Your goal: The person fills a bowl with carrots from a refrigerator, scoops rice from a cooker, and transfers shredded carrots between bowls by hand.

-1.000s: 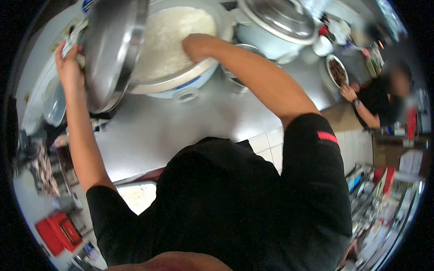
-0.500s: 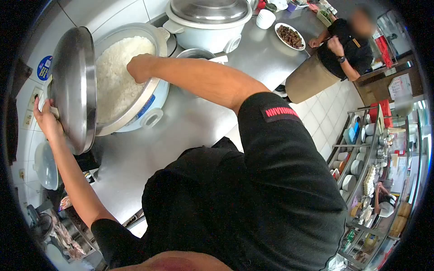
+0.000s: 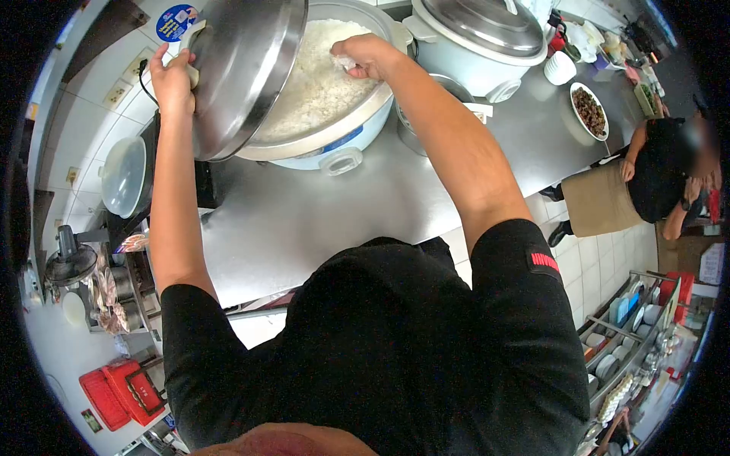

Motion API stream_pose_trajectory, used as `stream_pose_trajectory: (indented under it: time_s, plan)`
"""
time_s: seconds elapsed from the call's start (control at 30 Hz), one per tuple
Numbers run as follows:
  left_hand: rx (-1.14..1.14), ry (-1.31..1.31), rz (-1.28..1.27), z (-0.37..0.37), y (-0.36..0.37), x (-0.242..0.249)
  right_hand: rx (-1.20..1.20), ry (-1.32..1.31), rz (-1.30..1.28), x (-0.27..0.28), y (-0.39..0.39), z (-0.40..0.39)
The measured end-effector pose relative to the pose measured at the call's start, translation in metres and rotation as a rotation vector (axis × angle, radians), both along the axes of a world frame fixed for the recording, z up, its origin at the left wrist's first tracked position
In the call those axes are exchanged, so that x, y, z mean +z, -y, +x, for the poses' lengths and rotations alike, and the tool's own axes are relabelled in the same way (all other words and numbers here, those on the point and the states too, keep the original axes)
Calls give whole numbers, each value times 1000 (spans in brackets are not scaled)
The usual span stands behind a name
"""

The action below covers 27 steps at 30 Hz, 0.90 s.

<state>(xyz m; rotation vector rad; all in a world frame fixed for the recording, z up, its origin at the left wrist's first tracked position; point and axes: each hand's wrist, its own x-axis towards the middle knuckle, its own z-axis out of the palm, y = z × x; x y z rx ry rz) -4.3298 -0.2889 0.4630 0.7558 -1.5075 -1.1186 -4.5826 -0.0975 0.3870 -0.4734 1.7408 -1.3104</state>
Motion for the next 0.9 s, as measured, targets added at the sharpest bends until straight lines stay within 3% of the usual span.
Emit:
stream_pose_trajectory:
  time_s: [0.3, 0.4, 0.6, 0.8, 0.9]
  plan:
    - [-22, -28, 23, -8, 2, -8, 69, -217, 25, -11, 8, 6]
    - [-20, -42, 36, -9, 0, -10, 24, -143, 44, -7, 8, 6]
    - [-16, -6, 46, -6, -1, -8, -204, 249, -190, -15, 12, -1]
    - [-18, 13, 52, -11, 2, -11, -126, 379, -352, -18, 11, -12]
    - [-12, 6, 33, -15, 2, -14, -201, 437, -364, -14, 7, -8]
